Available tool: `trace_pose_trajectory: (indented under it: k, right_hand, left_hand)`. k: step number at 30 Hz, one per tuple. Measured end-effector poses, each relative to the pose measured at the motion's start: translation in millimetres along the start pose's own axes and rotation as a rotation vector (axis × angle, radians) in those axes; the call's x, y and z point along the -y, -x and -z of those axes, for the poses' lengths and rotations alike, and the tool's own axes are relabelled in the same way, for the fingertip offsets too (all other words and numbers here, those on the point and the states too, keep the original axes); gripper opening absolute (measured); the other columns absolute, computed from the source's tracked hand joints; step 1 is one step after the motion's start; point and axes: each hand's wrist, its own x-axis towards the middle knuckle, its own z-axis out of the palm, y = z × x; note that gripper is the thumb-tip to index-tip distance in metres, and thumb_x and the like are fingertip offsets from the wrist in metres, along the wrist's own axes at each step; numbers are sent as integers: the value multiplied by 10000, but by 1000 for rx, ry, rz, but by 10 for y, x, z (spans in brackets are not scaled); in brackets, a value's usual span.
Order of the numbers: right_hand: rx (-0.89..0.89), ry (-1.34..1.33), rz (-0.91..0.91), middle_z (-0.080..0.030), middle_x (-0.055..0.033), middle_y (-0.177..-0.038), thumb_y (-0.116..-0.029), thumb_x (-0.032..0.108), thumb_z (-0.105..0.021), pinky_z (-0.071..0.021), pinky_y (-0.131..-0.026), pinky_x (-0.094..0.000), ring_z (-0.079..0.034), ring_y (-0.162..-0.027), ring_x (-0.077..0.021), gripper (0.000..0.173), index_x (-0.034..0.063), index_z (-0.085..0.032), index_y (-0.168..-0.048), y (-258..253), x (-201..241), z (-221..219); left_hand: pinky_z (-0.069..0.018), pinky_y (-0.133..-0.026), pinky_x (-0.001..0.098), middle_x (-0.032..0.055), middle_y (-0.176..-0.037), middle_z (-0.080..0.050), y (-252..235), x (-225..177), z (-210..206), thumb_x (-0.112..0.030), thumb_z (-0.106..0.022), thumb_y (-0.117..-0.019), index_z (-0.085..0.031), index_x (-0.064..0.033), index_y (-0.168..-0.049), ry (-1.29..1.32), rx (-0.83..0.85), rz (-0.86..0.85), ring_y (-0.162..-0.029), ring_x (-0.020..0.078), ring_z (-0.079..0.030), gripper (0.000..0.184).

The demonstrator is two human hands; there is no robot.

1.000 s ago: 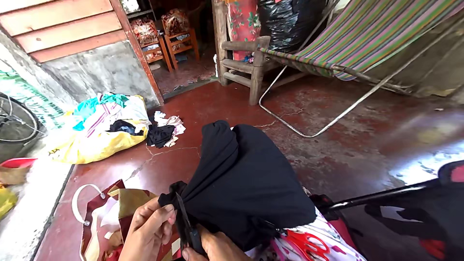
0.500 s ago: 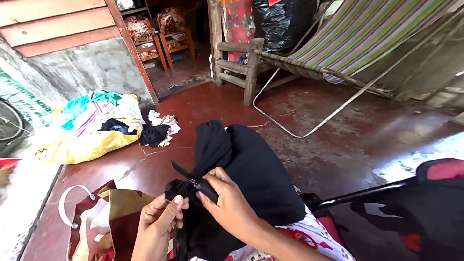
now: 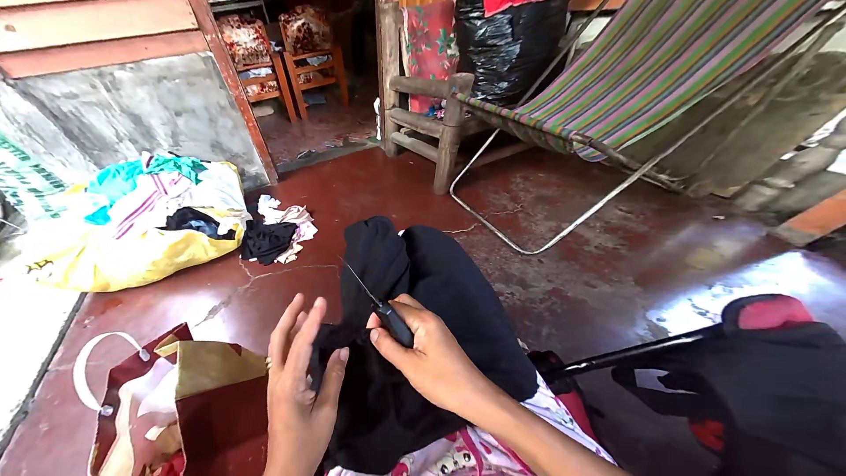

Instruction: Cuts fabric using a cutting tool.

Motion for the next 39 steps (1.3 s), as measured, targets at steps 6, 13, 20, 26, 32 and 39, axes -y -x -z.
trace_pose_trajectory:
  k: [6,13,20,26,32,39]
  right_hand:
    - [29,-27,-10,-606,38,-909,-960,276,-638,-488,-640,-190,-584,-769,-33,132,183,-731,-953,-16,2,2]
    - [8,-136,2,-654,31,-890,-956,328,-699,-499,-580,-196,-584,-670,-43,245,155,-707,-1129,83,5,-109]
    - [-35,-39,-31,-661,33,-869,-943,177,-674,-509,-644,-170,-605,-725,-16,105,133,-707,-1033,111,32,-113]
    - [64,-71,-105,-663,39,-869,-970,208,-683,-488,-606,-176,-587,-686,-16,86,147,-711,-1024,128,102,44]
    - [143,-259,-190,-673,16,-843,-955,109,-698,-444,-483,-162,-530,-541,-25,75,111,-706,-1029,135,157,132]
    - [80,-138,-134,-654,16,-864,-953,148,-660,-474,-524,-183,-557,-599,-25,106,121,-706,-1044,213,158,24]
  left_hand:
    - [-582,-994,364,69,-1125,-747,-26,45,-40,-196,-642,-998,-763,-81,-1052,270,69,1,-1140,233,-690,176]
    - [-567,-696,215,60,-905,-733,7,13,-35,-143,-638,-993,-739,-6,-1045,461,33,178,-777,111,-681,178]
    - [-597,-804,295,128,-941,-730,10,10,14,-105,-614,-1002,-731,28,-1056,597,66,274,-858,182,-706,185]
    - [-596,-790,286,129,-927,-730,-21,46,81,-92,-606,-1000,-736,26,-1050,583,65,297,-840,177,-704,182]
    - [-589,-795,270,111,-931,-736,-30,69,119,-108,-628,-990,-745,8,-1048,549,73,249,-856,162,-704,175]
    - [-589,-812,268,97,-946,-738,-20,82,105,-117,-626,-994,-743,-3,-1062,519,100,240,-873,157,-705,178]
